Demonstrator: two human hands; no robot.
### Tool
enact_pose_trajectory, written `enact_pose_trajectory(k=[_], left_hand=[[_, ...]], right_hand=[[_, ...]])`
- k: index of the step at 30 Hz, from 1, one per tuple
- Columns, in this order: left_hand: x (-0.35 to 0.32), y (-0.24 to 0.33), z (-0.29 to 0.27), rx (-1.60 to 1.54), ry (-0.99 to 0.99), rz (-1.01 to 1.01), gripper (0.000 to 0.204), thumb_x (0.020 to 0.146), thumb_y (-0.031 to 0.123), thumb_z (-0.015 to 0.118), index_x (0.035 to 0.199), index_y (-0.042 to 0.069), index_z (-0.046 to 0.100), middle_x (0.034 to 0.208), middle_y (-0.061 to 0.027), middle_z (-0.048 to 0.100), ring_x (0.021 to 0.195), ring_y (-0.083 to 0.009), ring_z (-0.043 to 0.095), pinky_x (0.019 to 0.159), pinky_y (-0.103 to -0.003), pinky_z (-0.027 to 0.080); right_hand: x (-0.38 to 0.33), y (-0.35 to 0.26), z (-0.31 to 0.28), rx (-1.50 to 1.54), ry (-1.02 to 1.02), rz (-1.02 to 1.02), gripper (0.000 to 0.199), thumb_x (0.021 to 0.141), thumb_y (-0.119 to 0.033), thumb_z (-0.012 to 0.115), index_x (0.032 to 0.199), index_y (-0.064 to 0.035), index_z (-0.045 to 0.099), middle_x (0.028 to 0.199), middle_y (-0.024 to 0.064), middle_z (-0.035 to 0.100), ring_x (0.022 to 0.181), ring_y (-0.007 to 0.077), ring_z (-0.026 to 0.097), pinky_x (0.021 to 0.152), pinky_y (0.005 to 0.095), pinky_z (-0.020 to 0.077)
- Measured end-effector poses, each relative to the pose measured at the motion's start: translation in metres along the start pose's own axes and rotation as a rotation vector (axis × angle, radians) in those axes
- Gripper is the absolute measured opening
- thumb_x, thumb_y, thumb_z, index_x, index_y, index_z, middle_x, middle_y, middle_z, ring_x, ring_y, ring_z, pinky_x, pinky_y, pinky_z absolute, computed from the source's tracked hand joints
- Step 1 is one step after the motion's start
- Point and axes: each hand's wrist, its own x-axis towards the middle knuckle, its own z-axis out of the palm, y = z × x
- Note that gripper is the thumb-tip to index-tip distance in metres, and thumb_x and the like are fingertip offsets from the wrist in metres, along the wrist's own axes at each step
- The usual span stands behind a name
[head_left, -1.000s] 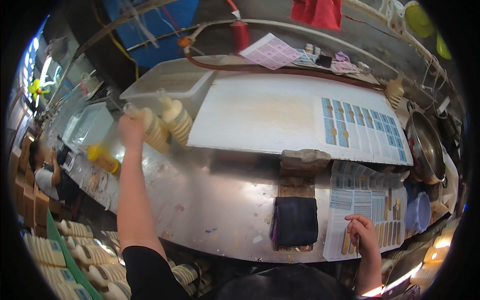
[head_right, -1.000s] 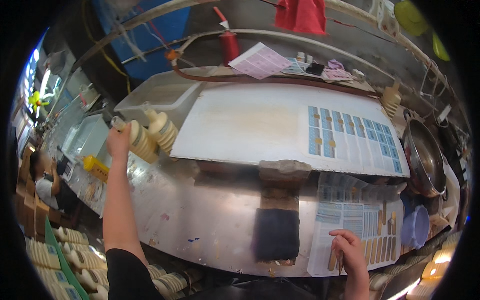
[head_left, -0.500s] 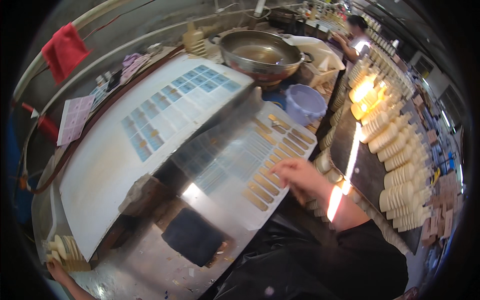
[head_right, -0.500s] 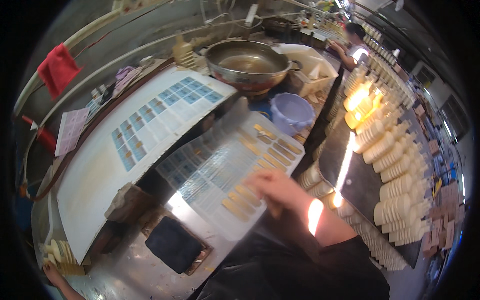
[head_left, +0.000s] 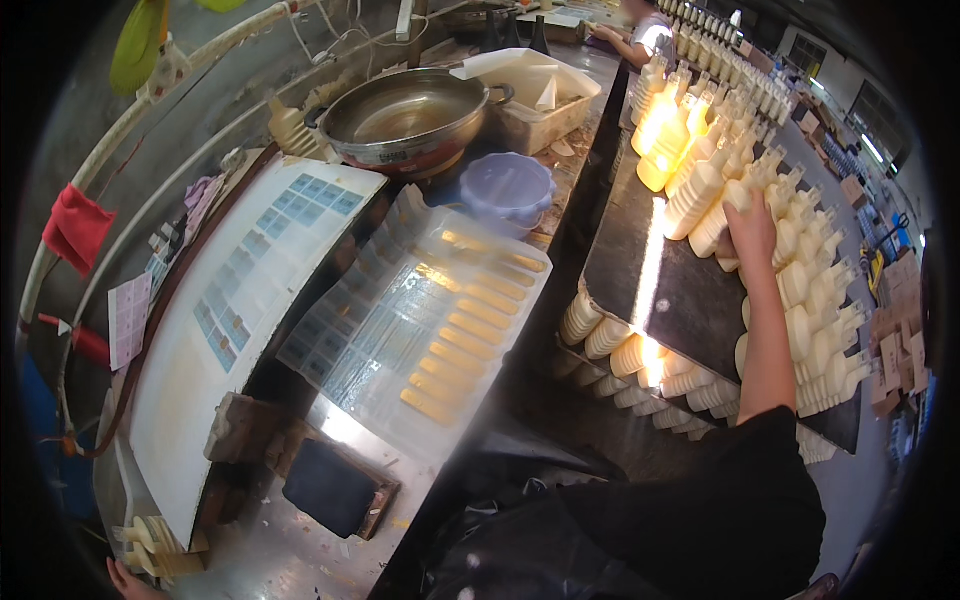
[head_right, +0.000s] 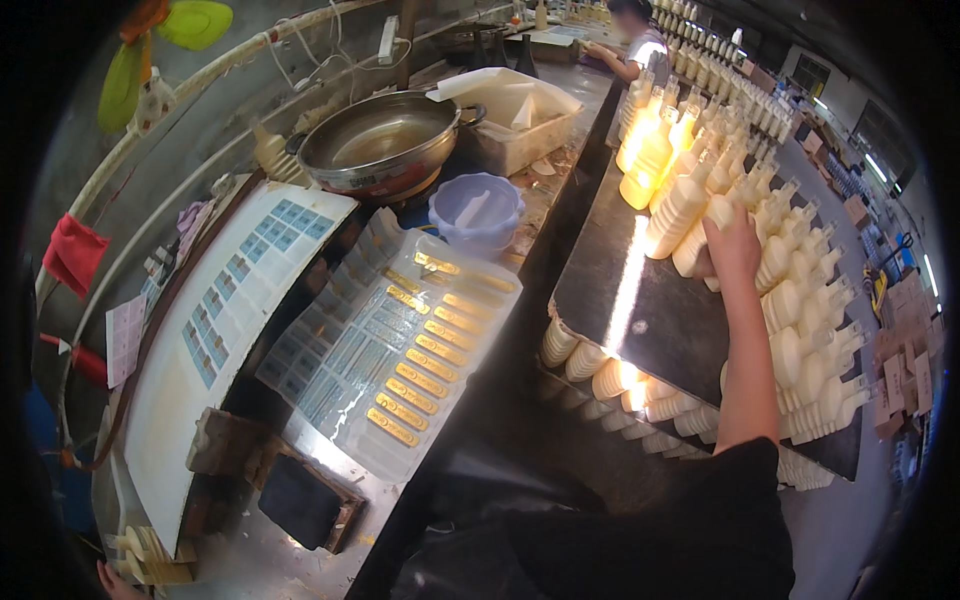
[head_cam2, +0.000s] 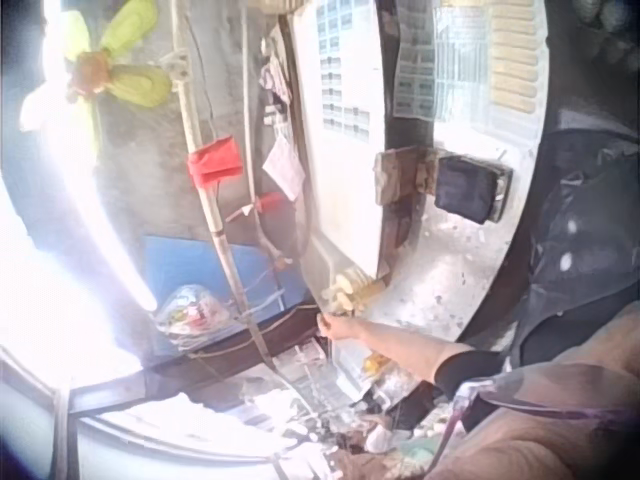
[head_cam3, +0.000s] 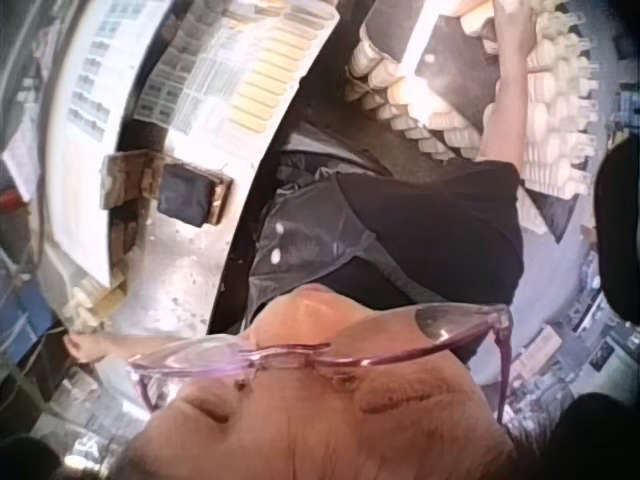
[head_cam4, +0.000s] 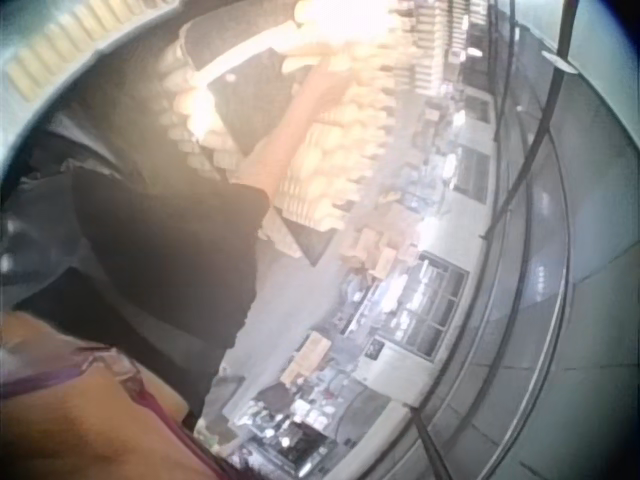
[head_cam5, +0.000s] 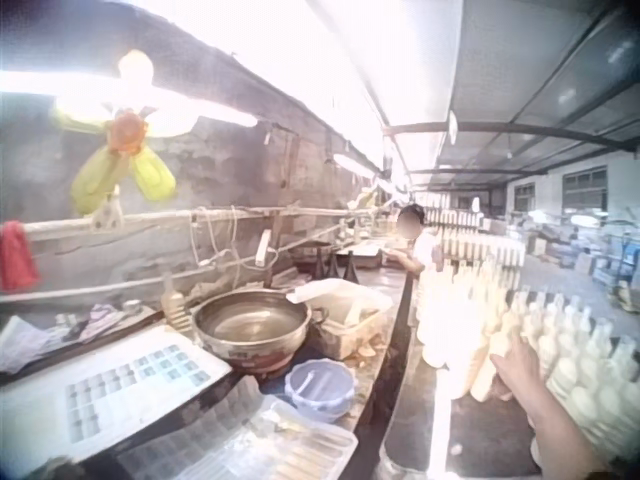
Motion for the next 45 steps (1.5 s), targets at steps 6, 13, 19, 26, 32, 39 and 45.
enact_pose_trajectory(k=[6, 13, 19, 26, 32, 39, 45], left_hand=[[-0.012, 0.089, -0.018, -0.543, -0.262, -0.232, 0.039, 0.106, 0.022, 0.059, 0.139, 0.001, 0.06, 0.125, -0.0114, 0.068, 0.113, -0.0197, 0.065, 0.098, -0.029, 0.051], [-0.05, 0.123, -0.034, -0.609, -0.371, -0.171, 0.03, 0.107, 0.016, 0.058, 0.133, 0.003, 0.064, 0.115, -0.0021, 0.068, 0.1, -0.0075, 0.062, 0.089, -0.021, 0.049], [-0.115, 0.2, -0.021, -0.786, -0.469, -0.181, 0.023, 0.104, 0.011, 0.06, 0.124, 0.002, 0.067, 0.108, -0.0016, 0.067, 0.093, -0.0069, 0.06, 0.085, -0.022, 0.047], [-0.228, 0.373, -0.036, -1.063, -1.199, -0.162, 0.043, 0.09, 0.005, 0.071, 0.132, 0.007, 0.063, 0.115, -0.0036, 0.067, 0.103, -0.0102, 0.062, 0.093, -0.026, 0.051], [-0.288, 0.412, -0.032, -1.405, -1.523, 0.119, 0.095, 0.071, 0.023, 0.092, 0.151, 0.003, 0.044, 0.141, -0.0103, 0.058, 0.129, -0.0235, 0.057, 0.109, -0.04, 0.045], [-0.292, 0.318, -0.016, -1.228, -1.16, -0.613, 0.09, 0.075, 0.025, 0.088, 0.147, 0.001, 0.041, 0.132, -0.0141, 0.06, 0.119, -0.0229, 0.062, 0.101, -0.038, 0.051], [-0.272, 0.293, 0.007, -0.947, -1.01, -0.653, 0.093, 0.079, 0.024, 0.084, 0.151, 0.0, 0.032, 0.134, -0.0179, 0.057, 0.121, -0.0261, 0.061, 0.102, -0.038, 0.052]], right_hand=[[0.064, -0.045, 0.058, 0.068, 0.126, 0.046, 0.084, 0.087, -0.052, 0.072, 0.149, -0.0035, 0.044, 0.136, 0.0272, 0.061, 0.121, 0.0427, 0.062, 0.101, 0.0477, 0.0506], [0.107, -0.001, 0.091, 0.232, -0.156, 0.053, 0.069, 0.086, -0.059, 0.068, 0.119, 0.0021, 0.068, 0.11, 0.0286, 0.072, 0.106, 0.0428, 0.069, 0.093, 0.0485, 0.0535], [0.021, -0.084, 0.014, 0.451, -0.159, -0.237, 0.048, 0.089, -0.042, 0.072, 0.111, 0.0011, 0.072, 0.1, 0.0254, 0.074, 0.097, 0.0383, 0.072, 0.084, 0.0446, 0.0556], [-0.072, -0.217, -0.124, 1.101, -0.894, -0.502, 0.031, 0.09, -0.023, 0.07, 0.107, 0.0025, 0.073, 0.085, 0.0062, 0.072, 0.078, 0.0128, 0.066, 0.072, 0.0311, 0.0533], [-0.147, -0.352, -0.176, 1.476, -1.563, -0.908, 0.028, 0.093, -0.027, 0.069, 0.106, -0.0023, 0.073, 0.097, 0.0067, 0.072, 0.093, 0.0147, 0.065, 0.083, 0.0308, 0.0512], [-0.278, -0.443, -0.127, 1.273, -1.663, -1.033, 0.059, 0.103, -0.032, 0.06, 0.15, 0.0005, 0.045, 0.137, 0.0177, 0.062, 0.123, 0.0207, 0.059, 0.101, 0.0341, 0.0485], [-0.37, -0.466, -0.113, 1.301, -1.906, -0.786, 0.065, 0.095, -0.036, 0.066, 0.146, 0.0001, 0.049, 0.131, 0.0211, 0.065, 0.122, 0.0271, 0.063, 0.104, 0.0389, 0.0482]])
